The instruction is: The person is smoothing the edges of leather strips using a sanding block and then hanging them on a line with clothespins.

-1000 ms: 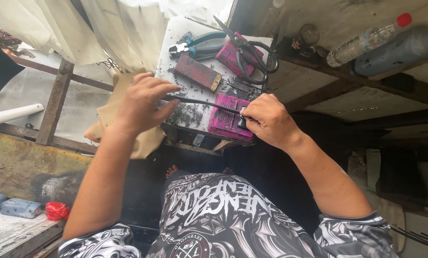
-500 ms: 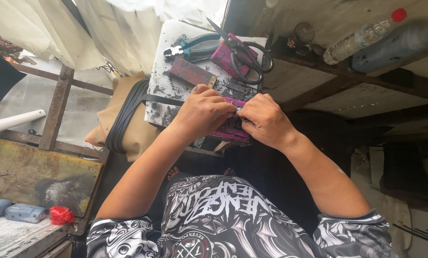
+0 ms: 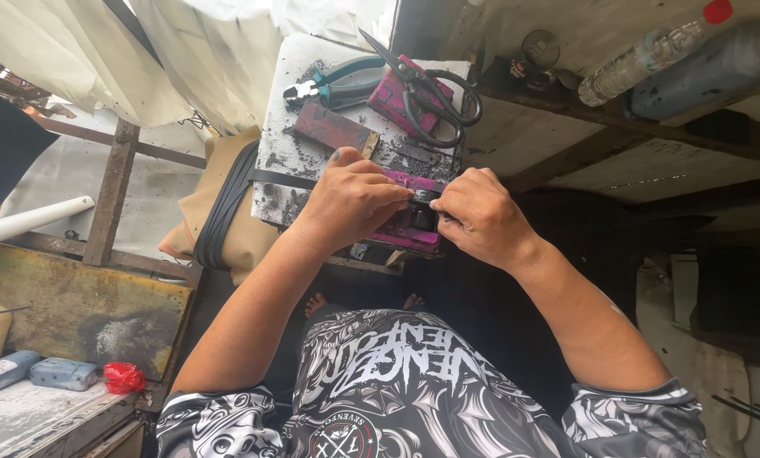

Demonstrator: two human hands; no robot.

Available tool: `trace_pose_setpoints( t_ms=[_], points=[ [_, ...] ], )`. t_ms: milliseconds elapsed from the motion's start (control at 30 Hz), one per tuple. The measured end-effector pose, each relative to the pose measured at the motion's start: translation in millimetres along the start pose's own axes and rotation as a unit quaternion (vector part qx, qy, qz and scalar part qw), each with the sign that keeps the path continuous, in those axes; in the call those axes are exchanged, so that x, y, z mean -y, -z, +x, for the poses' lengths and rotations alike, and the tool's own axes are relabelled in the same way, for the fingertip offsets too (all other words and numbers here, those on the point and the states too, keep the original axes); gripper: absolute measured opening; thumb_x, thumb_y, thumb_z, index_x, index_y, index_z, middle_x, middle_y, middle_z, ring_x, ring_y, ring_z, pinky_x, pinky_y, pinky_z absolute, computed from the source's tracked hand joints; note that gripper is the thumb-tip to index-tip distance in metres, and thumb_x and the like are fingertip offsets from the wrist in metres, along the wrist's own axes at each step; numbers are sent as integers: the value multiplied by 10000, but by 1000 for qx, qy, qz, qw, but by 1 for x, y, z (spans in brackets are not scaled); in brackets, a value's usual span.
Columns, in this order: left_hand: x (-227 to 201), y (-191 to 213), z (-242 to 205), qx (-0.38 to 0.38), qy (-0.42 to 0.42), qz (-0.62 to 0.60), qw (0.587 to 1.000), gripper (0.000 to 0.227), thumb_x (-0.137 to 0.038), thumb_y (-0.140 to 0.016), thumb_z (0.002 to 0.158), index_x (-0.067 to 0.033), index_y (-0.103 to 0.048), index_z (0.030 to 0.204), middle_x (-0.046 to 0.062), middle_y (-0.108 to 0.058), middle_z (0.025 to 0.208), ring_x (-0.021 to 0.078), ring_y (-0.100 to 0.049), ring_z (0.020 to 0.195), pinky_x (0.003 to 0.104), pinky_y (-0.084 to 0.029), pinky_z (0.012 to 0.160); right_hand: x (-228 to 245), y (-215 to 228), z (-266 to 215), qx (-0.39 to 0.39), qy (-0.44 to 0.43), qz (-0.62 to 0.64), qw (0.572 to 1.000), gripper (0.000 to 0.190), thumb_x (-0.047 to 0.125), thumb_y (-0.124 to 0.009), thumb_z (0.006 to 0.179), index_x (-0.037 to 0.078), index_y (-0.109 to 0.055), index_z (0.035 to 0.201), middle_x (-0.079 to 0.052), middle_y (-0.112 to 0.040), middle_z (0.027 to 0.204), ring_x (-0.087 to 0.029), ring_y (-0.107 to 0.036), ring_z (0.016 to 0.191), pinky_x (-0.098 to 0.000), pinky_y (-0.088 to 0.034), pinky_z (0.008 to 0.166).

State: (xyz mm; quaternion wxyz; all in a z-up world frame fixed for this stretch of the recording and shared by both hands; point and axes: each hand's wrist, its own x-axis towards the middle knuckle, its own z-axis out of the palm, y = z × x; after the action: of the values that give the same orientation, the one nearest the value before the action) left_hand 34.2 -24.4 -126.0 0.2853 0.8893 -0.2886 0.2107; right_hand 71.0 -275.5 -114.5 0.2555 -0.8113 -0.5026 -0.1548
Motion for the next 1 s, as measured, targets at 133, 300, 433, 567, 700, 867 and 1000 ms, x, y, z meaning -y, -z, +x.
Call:
trace_pose_setpoints(
  t_ms=[133, 300, 433, 567, 700, 867, 1000],
  points=[
    [-6, 7, 5, 4, 2, 1, 1000, 89, -151, -825, 859, -208, -805, 925, -18, -781, 773, 118, -726, 862, 357, -399, 922, -3, 6, -6, -4, -1, -6, 1000, 124, 4, -741, 837, 117, -706, 799, 12, -603, 703, -162, -604, 725, -320, -506, 739],
    [-8, 7, 5, 4, 9, -6, 1000, 81, -132, -832, 855, -187, -805, 909, 1, -782, 769, 131, -730, 852, 382, -393, 934, -7, 15, -17, -7, -5, -18, 1000, 129, -1, -732, 840, 112, -705, 782, 7, -595, 680, -161, -591, 699, -316, -493, 734],
    [-10, 8, 6, 4, 13, -7, 1000, 93, -127, -830, 852, -196, -803, 908, -9, -783, 771, 128, -728, 857, 387, -391, 941, -7, 24, -23, -16, -5, -43, 999, 130, 13, -737, 841, 119, -706, 773, 19, -592, 668, -150, -575, 684, -311, -478, 736],
    [-12, 9, 7, 7, 12, -15, 1000, 72, -114, -820, 868, -174, -803, 904, 1, -783, 776, 141, -729, 858, 394, -390, 946, -16, 29, -39, -21, -9, -45, 999, 138, 24, -726, 861, 128, -701, 773, 27, -578, 670, -152, -563, 686, -315, -466, 745],
    [-13, 6, 7, 4, 31, -8, 999, 102, -113, -836, 845, -194, -804, 898, -9, -782, 769, 128, -726, 852, 399, -380, 969, -23, 36, -55, -29, -13, -55, 998, 142, 40, -744, 858, 139, -695, 768, 41, -584, 673, -147, -567, 690, -315, -463, 746],
    [-15, 6, 6, 9, 35, 6, 999, 107, -121, -839, 842, -206, -804, 898, -26, -783, 775, 117, -721, 863, 396, -374, 981, -31, 48, -78, -40, -24, -56, 997, 156, 18, -744, 854, 129, -680, 765, 35, -574, 674, -165, -564, 692, -323, -457, 742],
    [-16, 4, 4, 7, 42, 8, 999, 109, -118, -844, 839, -201, -806, 899, -21, -783, 771, 118, -723, 859, 401, -375, 991, -38, 58, -101, -44, -44, -70, 996, 159, 25, -744, 865, 138, -687, 769, 42, -595, 688, -161, -572, 702, -328, -454, 759]
  ],
)
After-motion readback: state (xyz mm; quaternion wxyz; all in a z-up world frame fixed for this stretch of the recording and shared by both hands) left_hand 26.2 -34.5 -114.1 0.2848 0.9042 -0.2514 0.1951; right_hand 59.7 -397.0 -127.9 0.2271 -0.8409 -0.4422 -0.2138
